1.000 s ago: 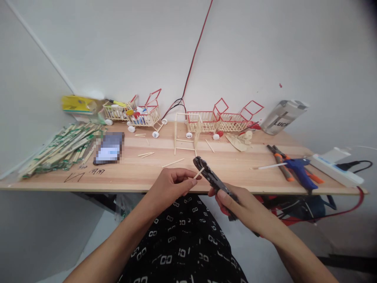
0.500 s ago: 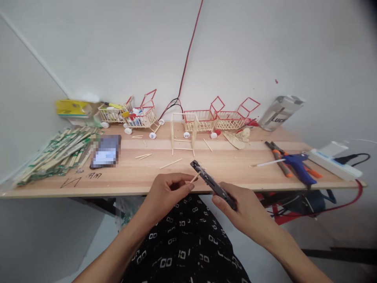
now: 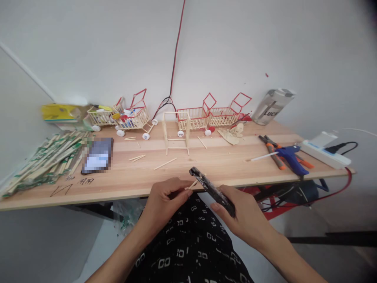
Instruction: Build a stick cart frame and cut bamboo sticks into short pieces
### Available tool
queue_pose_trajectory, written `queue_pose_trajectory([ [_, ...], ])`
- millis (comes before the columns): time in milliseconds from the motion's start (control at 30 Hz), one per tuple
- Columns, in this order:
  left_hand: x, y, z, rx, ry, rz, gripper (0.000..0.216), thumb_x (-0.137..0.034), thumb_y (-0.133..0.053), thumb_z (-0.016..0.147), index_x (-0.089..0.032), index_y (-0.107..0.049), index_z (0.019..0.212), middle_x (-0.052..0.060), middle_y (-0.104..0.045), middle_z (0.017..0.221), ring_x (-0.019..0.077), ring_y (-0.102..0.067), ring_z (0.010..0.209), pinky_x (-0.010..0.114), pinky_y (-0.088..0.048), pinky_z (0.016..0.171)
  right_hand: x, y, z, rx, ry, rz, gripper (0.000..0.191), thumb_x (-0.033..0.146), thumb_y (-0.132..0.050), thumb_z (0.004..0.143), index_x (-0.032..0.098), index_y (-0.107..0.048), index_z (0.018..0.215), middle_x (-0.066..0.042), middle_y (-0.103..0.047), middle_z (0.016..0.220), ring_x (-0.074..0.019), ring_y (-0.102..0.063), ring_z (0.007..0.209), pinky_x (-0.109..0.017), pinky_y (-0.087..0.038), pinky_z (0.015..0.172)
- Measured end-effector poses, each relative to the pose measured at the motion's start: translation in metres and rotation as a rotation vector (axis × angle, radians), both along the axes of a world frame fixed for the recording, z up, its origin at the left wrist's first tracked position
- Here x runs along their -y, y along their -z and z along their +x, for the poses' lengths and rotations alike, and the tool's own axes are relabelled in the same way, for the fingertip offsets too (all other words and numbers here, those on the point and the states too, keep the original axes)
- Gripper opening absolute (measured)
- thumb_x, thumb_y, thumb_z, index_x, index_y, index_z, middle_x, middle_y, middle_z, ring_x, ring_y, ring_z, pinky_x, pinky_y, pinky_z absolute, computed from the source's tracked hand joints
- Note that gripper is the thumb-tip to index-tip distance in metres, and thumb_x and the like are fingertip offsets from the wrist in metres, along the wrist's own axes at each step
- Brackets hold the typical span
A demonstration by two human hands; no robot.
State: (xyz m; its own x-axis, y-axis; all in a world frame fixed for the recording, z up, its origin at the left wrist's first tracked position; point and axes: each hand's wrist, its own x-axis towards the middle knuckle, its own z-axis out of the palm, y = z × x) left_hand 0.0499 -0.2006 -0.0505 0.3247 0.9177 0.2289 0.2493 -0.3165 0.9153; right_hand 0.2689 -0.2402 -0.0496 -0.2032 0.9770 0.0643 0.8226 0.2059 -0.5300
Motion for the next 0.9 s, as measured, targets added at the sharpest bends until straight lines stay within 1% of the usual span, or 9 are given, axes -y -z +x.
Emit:
queue_pose_trajectory([
  [100,0.000,-0.003,0.005,-0.027,0.037,-0.007,0.021,-0.023,-0.061,0.084,-0.025,-0.075,0.100,0.004,-0.074,0.093,0.0179,-0.065,0.085,0.029,-0.049,0.077,0.004,0.006,0.002,-0.044,0.021,-0.011,0.042,0.057,-0.041,0.090,0.018,-0.057,0.086,-0.007,-0.063,0.080,-0.0220,-0.056,0.071,-0.031,-0.038,0.064],
  [200,-0.001,-0.006,0.011,-0.059,0.062,-0.029,0.023,-0.022,-0.060,0.084,-0.024,-0.075,0.101,0.003,-0.074,0.091,0.0184,-0.065,0.085,0.029,-0.048,0.077,0.007,0.011,0.006,-0.046,0.050,-0.023,0.041,0.055,-0.041,0.090,0.019,-0.055,0.079,-0.004,-0.060,0.071,-0.0195,-0.053,0.064,-0.029,-0.035,0.060],
  [300,-0.005,-0.007,0.017,-0.072,0.070,-0.026,0.023,-0.022,-0.059,0.084,-0.024,-0.075,0.101,0.003,-0.074,0.088,0.0174,-0.065,0.080,0.027,-0.047,0.072,0.009,0.013,0.009,-0.067,0.066,-0.026,0.040,0.053,-0.040,0.092,0.019,-0.055,0.076,-0.002,-0.058,0.066,-0.0174,-0.051,0.059,-0.027,-0.033,0.056],
  [400,-0.008,-0.007,0.024,-0.092,0.070,0.001,0.023,-0.020,-0.058,0.084,-0.023,-0.075,0.100,0.002,-0.074,0.083,0.0168,-0.063,0.073,0.027,-0.046,0.069,0.009,0.014,0.012,-0.108,0.069,-0.026,0.041,0.051,-0.037,0.093,0.019,-0.055,0.076,-0.001,-0.057,0.065,-0.0164,-0.050,0.059,-0.026,-0.033,0.055],
  [533,-0.011,-0.005,0.032,-0.092,0.095,0.030,0.022,-0.019,-0.056,0.084,-0.021,-0.076,0.095,0.004,-0.074,0.088,0.0181,-0.064,0.076,0.029,-0.046,0.071,0.012,0.020,0.013,-0.135,0.095,-0.014,0.044,0.052,-0.034,0.094,0.019,-0.050,0.068,0.000,-0.053,0.059,-0.0158,-0.049,0.056,-0.026,-0.032,0.053],
  [667,-0.011,-0.004,0.037,-0.118,0.137,0.048,0.023,-0.016,-0.055,0.084,-0.022,-0.076,0.091,0.003,-0.074,0.086,0.0172,-0.064,0.075,0.027,-0.045,0.068,0.017,0.028,0.013,-0.175,0.147,-0.023,0.046,0.053,-0.032,0.094,0.020,-0.048,0.066,-0.001,-0.054,0.056,-0.0165,-0.050,0.055,-0.026,-0.032,0.053],
  [767,-0.011,-0.003,0.040,-0.139,0.151,0.047,0.023,-0.016,-0.054,0.085,-0.022,-0.076,0.091,0.003,-0.074,0.083,0.0174,-0.064,0.075,0.027,-0.045,0.070,0.020,0.035,0.013,-0.201,0.167,-0.028,0.047,0.053,-0.032,0.094,0.020,-0.047,0.065,-0.001,-0.053,0.055,-0.0162,-0.049,0.054,-0.026,-0.031,0.053],
  [900,-0.013,-0.001,0.042,-0.138,0.179,0.049,0.024,-0.017,-0.055,0.085,-0.023,-0.075,0.096,0.003,-0.074,0.086,0.0180,-0.064,0.077,0.028,-0.046,0.074,0.021,0.045,0.014,-0.205,0.208,-0.031,0.048,0.055,-0.031,0.093,0.021,-0.039,0.060,0.000,-0.048,0.052,-0.0151,-0.045,0.051,-0.027,-0.029,0.051],
])
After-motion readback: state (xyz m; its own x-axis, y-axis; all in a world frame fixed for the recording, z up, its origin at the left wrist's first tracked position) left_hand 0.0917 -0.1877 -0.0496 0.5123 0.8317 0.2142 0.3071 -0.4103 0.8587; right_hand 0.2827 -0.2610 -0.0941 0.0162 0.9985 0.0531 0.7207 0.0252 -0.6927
